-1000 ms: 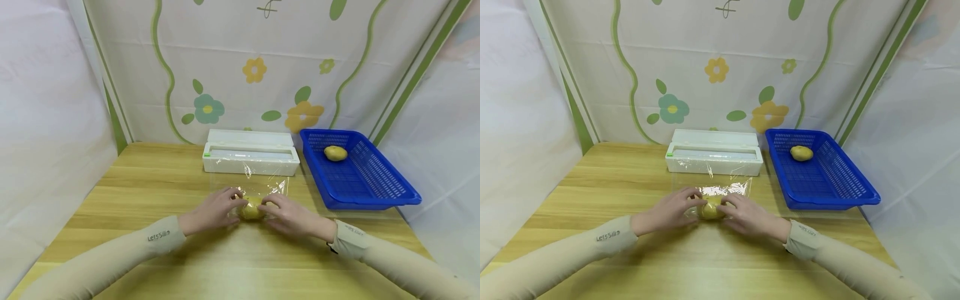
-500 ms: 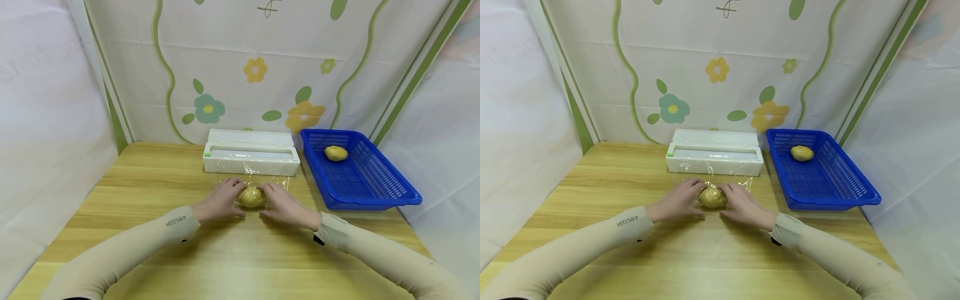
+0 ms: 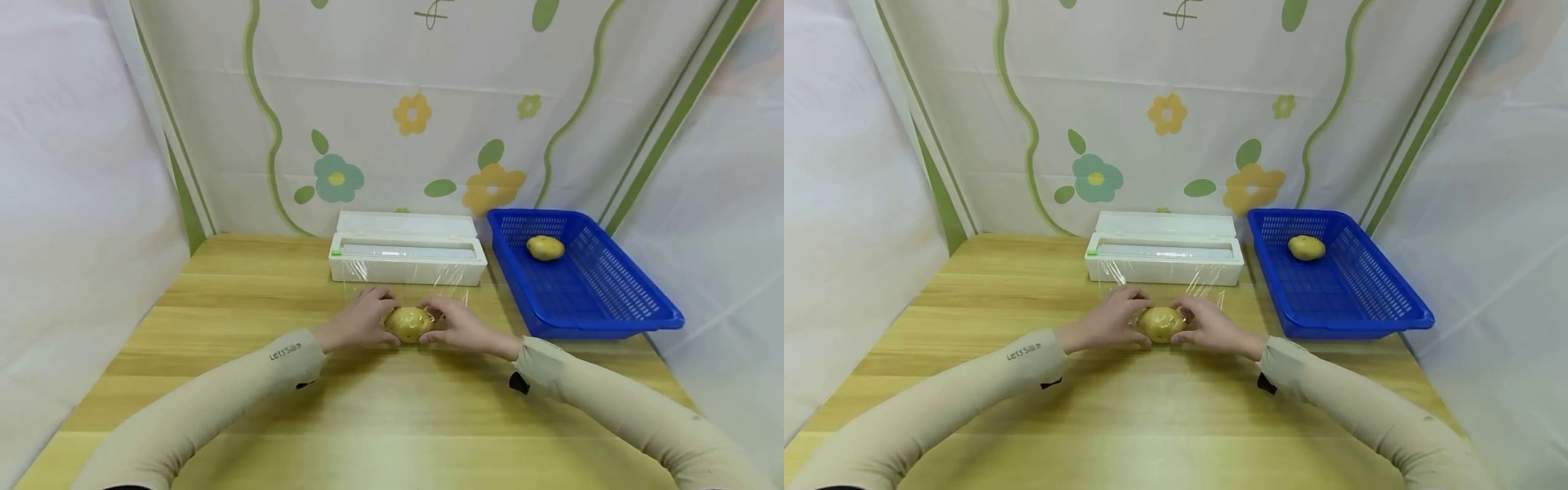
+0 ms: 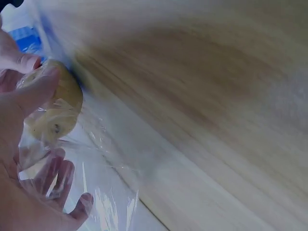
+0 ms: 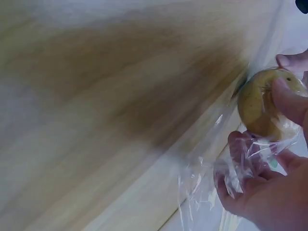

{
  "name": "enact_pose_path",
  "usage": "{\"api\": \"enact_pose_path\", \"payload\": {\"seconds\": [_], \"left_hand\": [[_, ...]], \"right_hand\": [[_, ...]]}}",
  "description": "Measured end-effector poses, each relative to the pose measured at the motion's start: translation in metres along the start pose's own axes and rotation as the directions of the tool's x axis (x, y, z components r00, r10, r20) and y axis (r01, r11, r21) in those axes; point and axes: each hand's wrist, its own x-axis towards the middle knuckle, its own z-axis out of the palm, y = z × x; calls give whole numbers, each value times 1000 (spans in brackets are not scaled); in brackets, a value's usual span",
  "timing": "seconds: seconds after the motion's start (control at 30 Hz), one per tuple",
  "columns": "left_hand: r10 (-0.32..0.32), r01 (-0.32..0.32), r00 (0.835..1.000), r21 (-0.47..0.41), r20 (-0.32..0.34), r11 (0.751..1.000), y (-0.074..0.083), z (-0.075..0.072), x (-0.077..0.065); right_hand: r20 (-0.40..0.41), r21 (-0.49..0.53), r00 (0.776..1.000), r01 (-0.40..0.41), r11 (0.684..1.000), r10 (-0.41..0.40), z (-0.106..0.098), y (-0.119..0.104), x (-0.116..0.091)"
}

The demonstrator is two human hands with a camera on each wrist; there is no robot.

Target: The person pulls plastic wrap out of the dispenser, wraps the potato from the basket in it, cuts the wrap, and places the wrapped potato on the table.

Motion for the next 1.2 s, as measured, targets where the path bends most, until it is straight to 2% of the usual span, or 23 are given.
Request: {"api": "enact_pose_path", "payload": {"seconds": [0.13, 0.33, 0.5, 0.63, 0.77, 0.9, 1.03, 1.13, 1.2], "left_hand": [[-8, 9, 1000, -24, 24, 1000, 2, -5, -1], [-29, 31, 998, -43, 49, 999, -1, -2, 0], [-77, 84, 993, -81, 93, 993, -5, 3, 0], [-96, 103, 993, -86, 72, 991, -8, 2, 1], [-45, 45, 999, -55, -4, 997, -9, -1, 3], [0, 0, 1000, 12, -12, 1000, -9, -1, 6], [-31, 30, 999, 41, 17, 999, -10, 1, 10], [-54, 53, 998, 36, 16, 998, -13, 3, 12], [-67, 66, 998, 32, 10, 997, -15, 3, 15]], "right_hand": [[48, 37, 999, -4, 999, 2, -6, 2, -1], [90, 37, 995, 30, 999, -33, -8, 8, 1], [130, 46, 991, -23, 999, 17, -8, 11, 2], [137, 29, 989, -60, 998, 56, -7, 11, 5], [129, 37, 988, -94, 995, 88, -4, 12, 8], [118, 20, 990, -85, 996, 82, -2, 13, 10], [82, -57, 992, -88, 995, 92, -7, 8, 10], [10, -159, 993, -115, 981, 118, -11, 3, 7], [-48, -239, 995, -96, 966, 87, -14, 1, 6]]}}
